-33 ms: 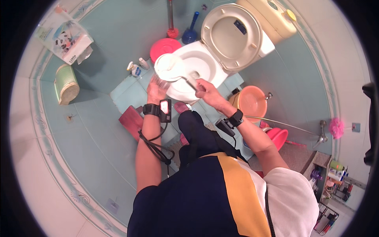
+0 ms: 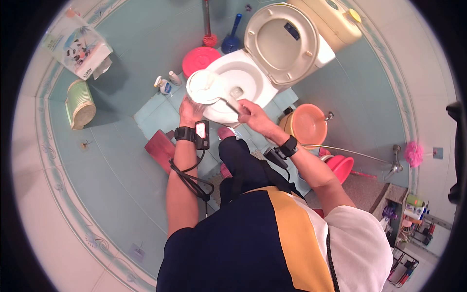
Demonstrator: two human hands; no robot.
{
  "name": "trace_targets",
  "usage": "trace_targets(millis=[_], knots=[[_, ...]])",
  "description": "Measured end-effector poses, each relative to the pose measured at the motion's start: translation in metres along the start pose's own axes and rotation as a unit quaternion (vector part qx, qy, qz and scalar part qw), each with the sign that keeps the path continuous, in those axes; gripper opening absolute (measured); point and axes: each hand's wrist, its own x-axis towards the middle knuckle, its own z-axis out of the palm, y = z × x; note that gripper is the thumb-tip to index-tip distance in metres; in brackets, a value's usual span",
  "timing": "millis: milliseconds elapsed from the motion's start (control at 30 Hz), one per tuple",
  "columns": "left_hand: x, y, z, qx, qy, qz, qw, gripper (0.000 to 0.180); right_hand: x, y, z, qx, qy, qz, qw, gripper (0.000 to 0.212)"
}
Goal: The person wipes the sink and toilet tank with a cloth, scrubs the toilet bowl with a brush, and rinses the brush and floor using a handheld shower head. They then rinse the cloth in the sink and wring it out.
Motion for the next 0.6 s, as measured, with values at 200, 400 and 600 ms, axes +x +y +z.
trace_targets(millis=[200, 400, 600], knots=[[-0.005, -0.042, 0.03, 0.222, -0.104, 0.1, 0.964, 0.034, -0.044, 0.015, -0.017, 0.036, 0.041, -0.038, 0.998, 0.043], [-0.015, -0.101, 0.138, 0.084, -0.156, 0.029, 0.984, 0.048, -0.068, 0.048, -0.077, -0.054, 0.181, -0.104, 0.976, 0.04], [-0.022, -0.248, 0.224, 0.102, -0.172, -0.071, 0.977, 0.059, -0.127, 0.094, -0.161, -0.084, 0.31, -0.033, 0.946, 0.039]])
